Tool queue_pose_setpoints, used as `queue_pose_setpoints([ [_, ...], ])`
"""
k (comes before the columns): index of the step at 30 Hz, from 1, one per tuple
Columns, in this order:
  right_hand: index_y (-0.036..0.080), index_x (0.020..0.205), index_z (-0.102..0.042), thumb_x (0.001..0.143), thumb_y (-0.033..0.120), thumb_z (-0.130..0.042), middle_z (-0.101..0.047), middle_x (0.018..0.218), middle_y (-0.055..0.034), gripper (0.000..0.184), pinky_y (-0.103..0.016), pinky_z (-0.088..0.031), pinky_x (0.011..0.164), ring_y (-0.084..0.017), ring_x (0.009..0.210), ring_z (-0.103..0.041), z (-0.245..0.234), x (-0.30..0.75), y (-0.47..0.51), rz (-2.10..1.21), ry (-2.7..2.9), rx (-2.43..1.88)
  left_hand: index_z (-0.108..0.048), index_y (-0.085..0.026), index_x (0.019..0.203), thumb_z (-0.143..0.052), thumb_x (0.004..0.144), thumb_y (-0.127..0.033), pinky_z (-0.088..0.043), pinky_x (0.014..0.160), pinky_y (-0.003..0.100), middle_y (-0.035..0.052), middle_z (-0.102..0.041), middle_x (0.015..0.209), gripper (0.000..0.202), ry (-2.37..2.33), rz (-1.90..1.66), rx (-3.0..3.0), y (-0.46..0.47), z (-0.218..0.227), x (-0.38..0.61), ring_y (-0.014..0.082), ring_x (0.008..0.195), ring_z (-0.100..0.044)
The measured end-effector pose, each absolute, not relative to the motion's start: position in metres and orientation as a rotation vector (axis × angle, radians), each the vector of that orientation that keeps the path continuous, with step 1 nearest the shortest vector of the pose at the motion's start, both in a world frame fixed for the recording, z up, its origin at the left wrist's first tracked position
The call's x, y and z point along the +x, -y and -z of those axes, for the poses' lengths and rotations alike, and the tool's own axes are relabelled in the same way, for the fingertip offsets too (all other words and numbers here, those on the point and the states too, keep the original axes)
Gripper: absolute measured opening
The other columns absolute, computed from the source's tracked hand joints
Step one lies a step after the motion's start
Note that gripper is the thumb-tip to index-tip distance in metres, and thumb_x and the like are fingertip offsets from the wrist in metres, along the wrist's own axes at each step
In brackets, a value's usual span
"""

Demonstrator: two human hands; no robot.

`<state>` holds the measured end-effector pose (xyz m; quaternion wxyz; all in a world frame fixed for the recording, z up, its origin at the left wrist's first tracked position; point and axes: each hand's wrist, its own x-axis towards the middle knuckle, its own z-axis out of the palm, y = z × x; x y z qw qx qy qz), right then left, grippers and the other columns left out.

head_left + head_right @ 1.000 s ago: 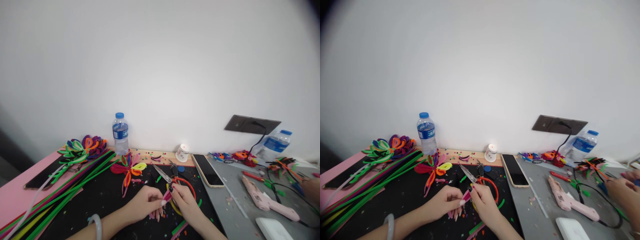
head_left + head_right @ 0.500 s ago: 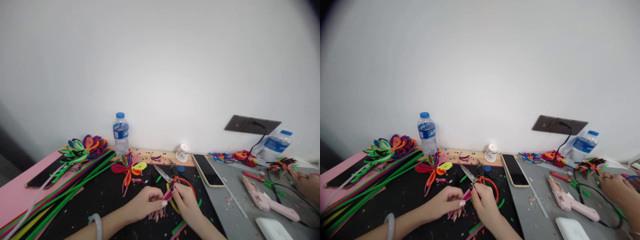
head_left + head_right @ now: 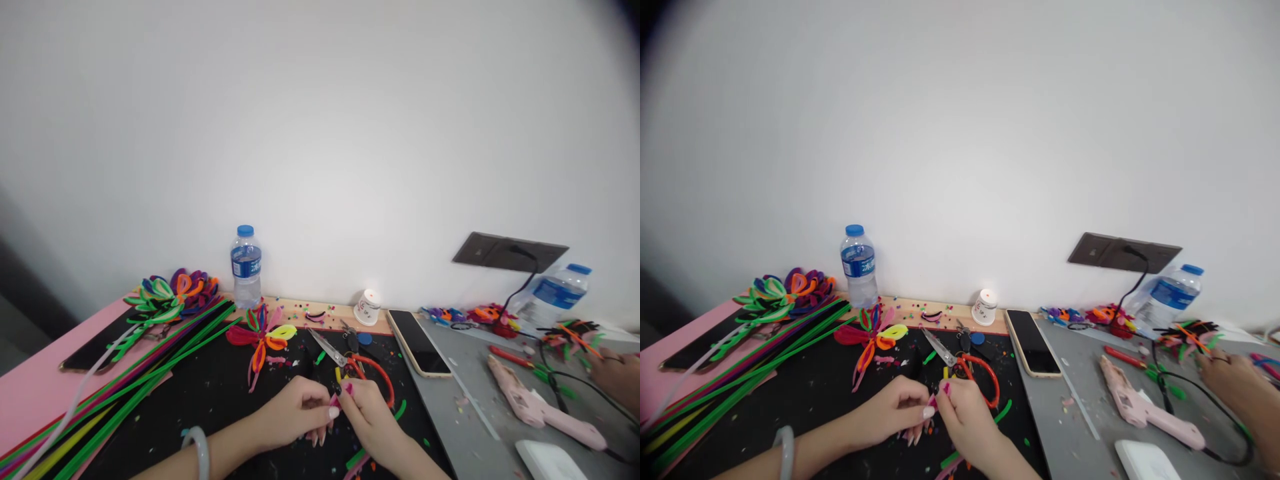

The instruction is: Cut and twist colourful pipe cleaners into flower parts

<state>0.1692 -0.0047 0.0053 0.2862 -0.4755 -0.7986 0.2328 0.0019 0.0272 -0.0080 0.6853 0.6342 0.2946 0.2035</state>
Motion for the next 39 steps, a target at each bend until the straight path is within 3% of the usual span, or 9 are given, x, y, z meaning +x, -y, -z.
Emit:
queue_pose_setpoints([
  [8,0.018,0.061,-0.044,0.087,0.015,-0.03,-0.046,0.058,-0.0001,0.03,-0.023,-0.028,0.049,-0.011,0.051,-0.041,-0.005,0.168,0.005,-0.311,2.293,-1.259,-0.056,-0.013,0.055,-0.056,0.073,-0.046,-0.034,0.043,0.019,-0.003,-0.049,0.042,0.037,-0.707,-0.468,1.405,-0.029,0.015,0.003,0.0078,0.038,-0.044],
  [18,0.017,0.062,-0.045,0.088,0.016,-0.031,-0.048,0.061,-0.0013,0.029,-0.022,-0.031,0.052,-0.012,0.054,-0.044,-0.001,0.169,0.007,-0.379,2.279,-1.252,-0.056,-0.013,0.056,-0.056,0.074,-0.043,-0.034,0.044,0.019,-0.0034,-0.048,0.043,0.035,-0.662,-0.445,1.406,-0.028,0.01,0.0,0.0079,0.039,-0.045],
  [23,0.017,0.072,-0.051,0.089,0.018,-0.033,-0.051,0.066,-0.0021,0.025,-0.023,-0.033,0.055,-0.013,0.059,-0.047,-0.006,0.17,0.007,-0.449,2.216,-1.253,-0.052,-0.014,0.055,-0.056,0.071,-0.049,-0.033,0.041,0.018,-0.004,-0.047,0.042,0.039,-0.686,-0.503,1.367,-0.029,0.012,0.001,0.0071,0.037,-0.043],
  [31,0.02,0.061,-0.03,0.089,0.019,-0.03,-0.041,0.06,0.0018,0.028,-0.023,-0.027,0.052,-0.011,0.054,-0.039,-0.004,0.175,0.004,-0.443,2.144,-1.302,-0.048,-0.015,0.052,-0.05,0.072,-0.055,-0.021,0.03,0.016,-0.007,-0.041,0.032,0.044,-0.92,-0.707,1.259,-0.036,0.004,-0.01,0.0043,0.026,-0.032],
  [39,0.02,0.06,-0.027,0.089,0.02,-0.03,-0.04,0.059,0.0017,0.029,-0.023,-0.027,0.052,-0.012,0.054,-0.039,-0.003,0.173,0.004,-0.467,2.137,-1.335,-0.045,-0.017,0.049,-0.041,0.073,-0.064,-0.023,0.028,0.017,-0.0054,-0.04,0.03,0.053,-1.161,-0.653,1.353,-0.039,0.013,-0.026,0.0061,0.023,-0.032],
])
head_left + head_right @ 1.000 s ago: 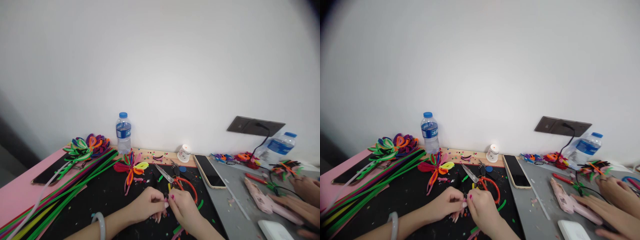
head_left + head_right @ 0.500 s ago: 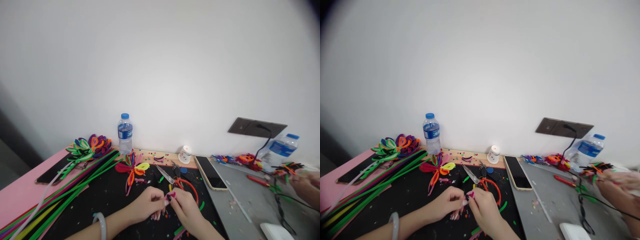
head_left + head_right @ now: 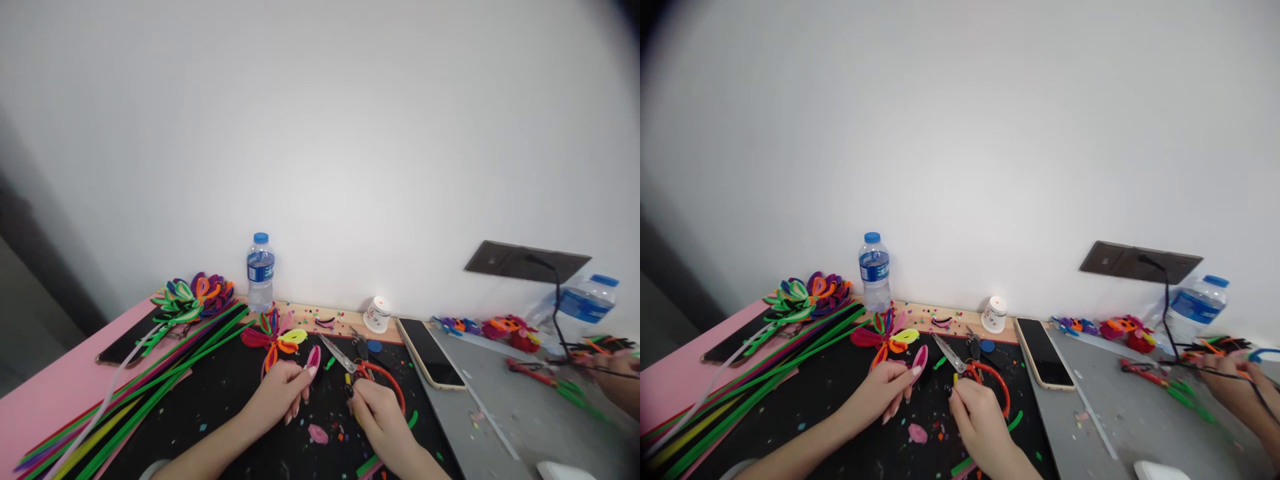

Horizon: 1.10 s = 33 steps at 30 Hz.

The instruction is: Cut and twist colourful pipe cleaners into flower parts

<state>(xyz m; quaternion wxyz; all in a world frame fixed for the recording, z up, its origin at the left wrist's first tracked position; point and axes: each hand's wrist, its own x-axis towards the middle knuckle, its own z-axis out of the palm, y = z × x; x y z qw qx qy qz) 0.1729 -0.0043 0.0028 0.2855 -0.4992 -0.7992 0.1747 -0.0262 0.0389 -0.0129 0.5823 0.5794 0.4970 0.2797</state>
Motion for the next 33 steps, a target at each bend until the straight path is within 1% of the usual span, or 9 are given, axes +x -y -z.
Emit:
queue_pose_setpoints([
  [2,0.02,0.06,-0.028,0.089,0.021,-0.029,-0.042,0.059,0.0013,0.029,-0.023,-0.028,0.052,-0.012,0.054,-0.04,-0.003,0.173,0.005,-0.464,2.134,-1.344,-0.042,-0.018,0.044,-0.03,0.077,-0.066,-0.024,0.028,0.019,-0.0038,-0.04,0.03,0.059,-1.226,-0.63,1.429,-0.037,0.009,-0.029,0.0072,0.023,-0.032],
  [5,0.02,0.06,-0.028,0.089,0.021,-0.029,-0.042,0.06,0.0011,0.029,-0.023,-0.028,0.053,-0.012,0.055,-0.041,-0.002,0.174,0.004,-0.463,2.127,-1.351,-0.039,-0.019,0.041,-0.021,0.084,-0.058,-0.027,0.034,0.021,-0.0037,-0.035,0.03,0.061,-1.243,-0.637,1.644,-0.034,-0.003,-0.034,0.0079,0.027,-0.034],
  [8,0.02,0.06,-0.028,0.089,0.022,-0.03,-0.042,0.059,0.0012,0.029,-0.023,-0.028,0.053,-0.012,0.054,-0.041,-0.001,0.175,0.003,-0.452,2.127,-1.339,-0.039,-0.017,0.043,-0.028,0.089,-0.043,-0.033,0.049,0.022,-0.0027,-0.04,0.04,0.054,-1.172,-0.764,2.083,-0.033,-0.012,-0.042,0.0096,0.042,-0.042],
  [12,0.02,0.06,-0.027,0.089,0.022,-0.029,-0.04,0.058,0.0016,0.029,-0.023,-0.027,0.052,-0.011,0.053,-0.04,0.0,0.175,0.002,-0.432,2.124,-1.33,-0.045,-0.017,0.052,-0.03,0.09,-0.031,-0.029,0.051,0.023,-0.0014,-0.046,0.051,0.043,-1.284,-0.883,2.398,-0.04,-0.015,-0.058,0.0107,0.049,-0.043],
  [15,0.02,0.059,-0.027,0.089,0.022,-0.029,-0.04,0.057,0.0016,0.029,-0.022,-0.027,0.051,-0.011,0.053,-0.04,-0.001,0.175,0.003,-0.43,2.12,-1.328,-0.05,-0.017,0.06,-0.031,0.089,-0.03,-0.033,0.057,0.023,0.0001,-0.052,0.058,0.037,-1.47,-0.902,2.452,-0.05,-0.021,-0.077,0.0122,0.055,-0.049],
  [19,0.02,0.059,-0.028,0.088,0.021,-0.03,-0.041,0.057,0.0013,0.029,-0.022,-0.028,0.051,-0.011,0.053,-0.041,-0.001,0.174,0.003,-0.43,2.133,-1.329,-0.057,-0.018,0.079,-0.037,0.085,-0.031,-0.036,0.06,0.025,0.0019,-0.059,0.075,0.024,-1.961,-0.747,2.336,-0.065,-0.031,-0.111,0.0173,0.068,-0.056],
  [22,0.019,0.059,-0.029,0.088,0.02,-0.03,-0.042,0.058,0.0011,0.029,-0.022,-0.028,0.052,-0.011,0.053,-0.041,0.0,0.173,0.002,-0.424,2.151,-1.344,-0.059,-0.016,0.083,-0.042,0.08,-0.031,-0.039,0.067,0.029,0.0065,-0.058,0.087,0.022,-2.189,-0.495,2.294,-0.075,-0.03,-0.137,0.0235,0.082,-0.056],
  [27,0.019,0.059,-0.029,0.088,0.021,-0.03,-0.043,0.058,0.0011,0.029,-0.022,-0.028,0.052,-0.011,0.054,-0.042,0.001,0.173,0.002,-0.422,2.159,-1.37,-0.057,-0.015,0.093,-0.051,0.07,-0.021,-0.041,0.071,0.032,0.0097,-0.057,0.095,0.025,-2.274,-0.161,2.216,-0.082,-0.016,-0.161,0.0288,0.091,-0.055],
  [33,0.019,0.059,-0.03,0.088,0.02,-0.031,-0.042,0.058,0.0016,0.029,-0.022,-0.028,0.052,-0.011,0.054,-0.042,0.001,0.173,0.001,-0.425,2.166,-1.375,-0.054,-0.012,0.093,-0.045,0.074,-0.019,-0.042,0.071,0.034,0.0125,-0.057,0.095,0.021,-2.355,-0.129,2.217,-0.082,-0.015,-0.16,0.0296,0.091,-0.055],
])
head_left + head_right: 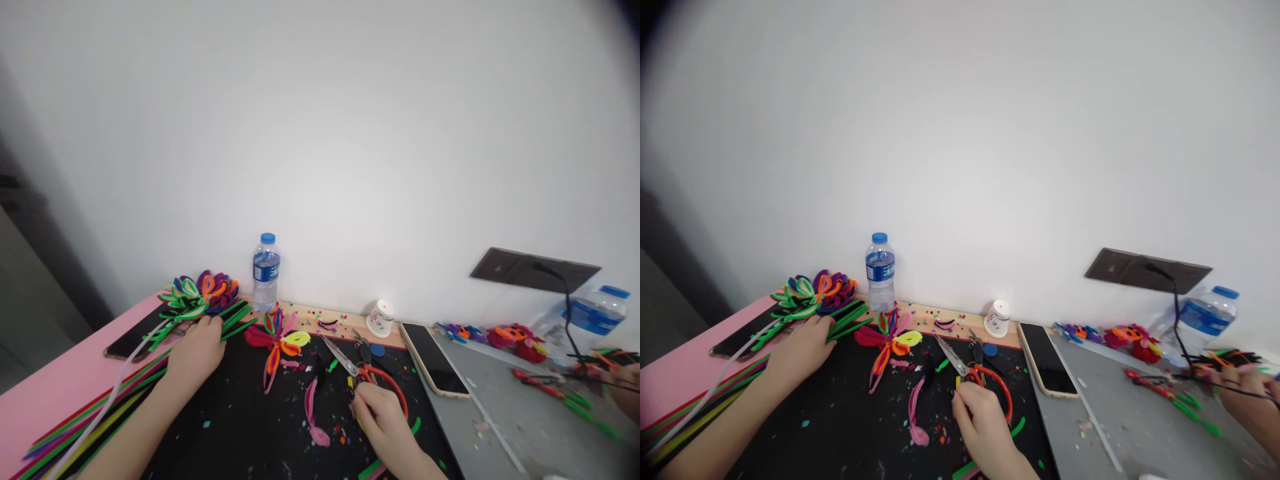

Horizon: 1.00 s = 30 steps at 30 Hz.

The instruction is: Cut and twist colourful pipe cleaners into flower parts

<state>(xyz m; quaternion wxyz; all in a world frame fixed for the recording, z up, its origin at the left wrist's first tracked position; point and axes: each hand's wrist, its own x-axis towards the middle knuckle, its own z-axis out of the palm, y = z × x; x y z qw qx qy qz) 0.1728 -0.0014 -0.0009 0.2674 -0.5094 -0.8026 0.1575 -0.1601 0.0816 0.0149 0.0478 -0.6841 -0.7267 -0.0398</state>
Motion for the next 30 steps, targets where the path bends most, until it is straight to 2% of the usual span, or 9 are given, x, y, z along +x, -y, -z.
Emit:
queue_pose_setpoints([
  [7,0.019,0.059,-0.03,0.087,0.019,-0.031,-0.042,0.058,0.0016,0.029,-0.022,-0.028,0.052,-0.011,0.054,-0.043,0.0004,0.1729,0.0015,-0.415,2.17,-1.375,-0.05,-0.013,0.1,-0.044,0.075,-0.019,-0.045,0.064,0.033,0.0133,-0.055,0.097,0.026,2.209,0.134,-2.005,-0.0812,-0.0156,-0.1594,0.0302,0.088,-0.057],
  [14,0.019,0.058,-0.03,0.087,0.02,-0.031,-0.043,0.058,0.0014,0.029,-0.022,-0.028,0.052,-0.011,0.054,-0.043,-0.0004,0.1723,0.0016,-0.424,2.175,-1.385,-0.052,-0.012,0.095,-0.039,0.074,-0.011,-0.044,0.071,0.034,0.0122,-0.057,0.095,0.026,2.143,0.135,-2.059,-0.0828,-0.0119,-0.1615,0.0283,0.09,-0.057],
  [20,0.019,0.058,-0.033,0.088,0.02,-0.031,-0.044,0.058,0.0008,0.03,-0.022,-0.029,0.052,-0.012,0.055,-0.044,-0.0024,0.172,0.0029,-0.437,2.184,-1.394,-0.051,-0.011,0.101,-0.038,0.074,-0.011,-0.044,0.07,0.035,0.0132,-0.056,0.093,0.03,2.138,0.13,-2.035,-0.0844,-0.0081,-0.1619,0.0292,0.088,-0.057],
  [30,0.019,0.058,-0.036,0.088,0.019,-0.032,-0.045,0.058,0.0012,0.03,-0.022,-0.029,0.052,-0.011,0.054,-0.044,-0.0019,0.1717,0.0012,-0.406,2.185,-1.378,-0.054,-0.01,0.096,-0.035,0.077,-0.016,-0.044,0.071,0.037,0.0156,-0.056,0.095,0.027,2.16,0.142,-2.051,-0.0828,-0.0101,-0.1601,0.0316,0.089,-0.056],
])
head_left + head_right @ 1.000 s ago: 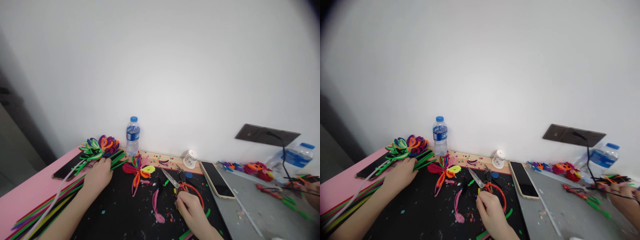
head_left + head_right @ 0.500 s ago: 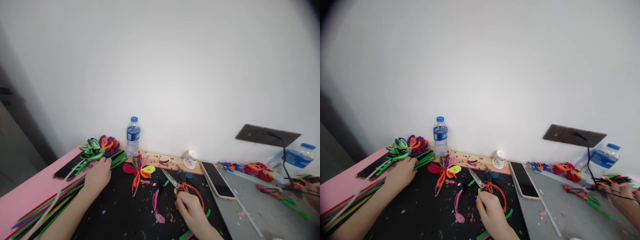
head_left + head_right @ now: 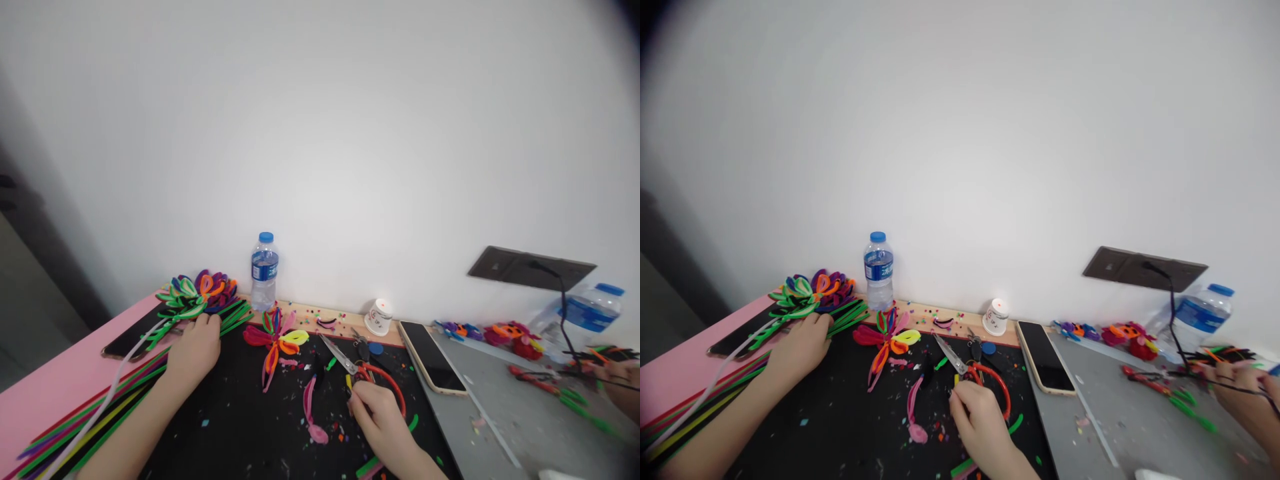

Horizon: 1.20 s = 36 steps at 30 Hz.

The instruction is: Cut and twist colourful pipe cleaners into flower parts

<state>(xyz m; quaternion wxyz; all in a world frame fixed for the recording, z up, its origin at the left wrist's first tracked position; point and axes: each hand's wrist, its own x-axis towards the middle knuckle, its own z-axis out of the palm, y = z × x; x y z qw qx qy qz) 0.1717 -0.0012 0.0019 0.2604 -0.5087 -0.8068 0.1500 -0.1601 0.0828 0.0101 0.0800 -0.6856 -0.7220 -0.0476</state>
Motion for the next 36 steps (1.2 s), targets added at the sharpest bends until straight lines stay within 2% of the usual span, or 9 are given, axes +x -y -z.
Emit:
queue_pose_setpoints([
  [13,0.018,0.058,-0.036,0.087,0.017,-0.033,-0.044,0.058,0.0015,0.03,-0.022,-0.028,0.052,-0.011,0.054,-0.042,-0.0011,0.1729,0.0032,-0.416,2.189,-1.388,-0.053,-0.008,0.099,-0.033,0.079,-0.015,-0.042,0.071,0.035,0.0162,-0.057,0.097,0.029,2.162,0.109,-2.084,-0.0836,-0.0104,-0.1592,0.0308,0.09,-0.056],
  [21,0.018,0.057,-0.039,0.087,0.017,-0.033,-0.046,0.057,0.0012,0.03,-0.022,-0.029,0.051,-0.011,0.053,-0.042,-0.0032,0.1724,0.0023,-0.41,2.183,-1.362,-0.055,-0.01,0.088,-0.036,0.076,-0.013,-0.042,0.069,0.034,0.0153,-0.061,0.092,0.023,2.188,0.101,-2.136,-0.0823,-0.0152,-0.158,0.031,0.09,-0.056],
  [28,0.018,0.057,-0.039,0.087,0.017,-0.033,-0.045,0.057,0.0012,0.03,-0.022,-0.029,0.051,-0.011,0.053,-0.043,-0.0033,0.172,0.0023,-0.405,2.188,-1.355,-0.055,-0.008,0.099,-0.03,0.077,-0.011,-0.043,0.067,0.035,0.0161,-0.062,0.09,0.034,2.21,0.153,-2.073,-0.0837,-0.0121,-0.1574,0.0311,0.085,-0.058],
  [36,0.019,0.057,-0.036,0.087,0.018,-0.032,-0.044,0.057,0.0016,0.03,-0.022,-0.028,0.052,-0.011,0.054,-0.042,-0.003,0.1722,0.0026,-0.419,2.188,-1.38,-0.055,-0.006,0.087,-0.027,0.083,-0.017,-0.042,0.068,0.036,0.0186,-0.06,0.089,0.031,2.192,0.093,-2.074,-0.0857,-0.0107,-0.1608,0.0311,0.083,-0.059],
])
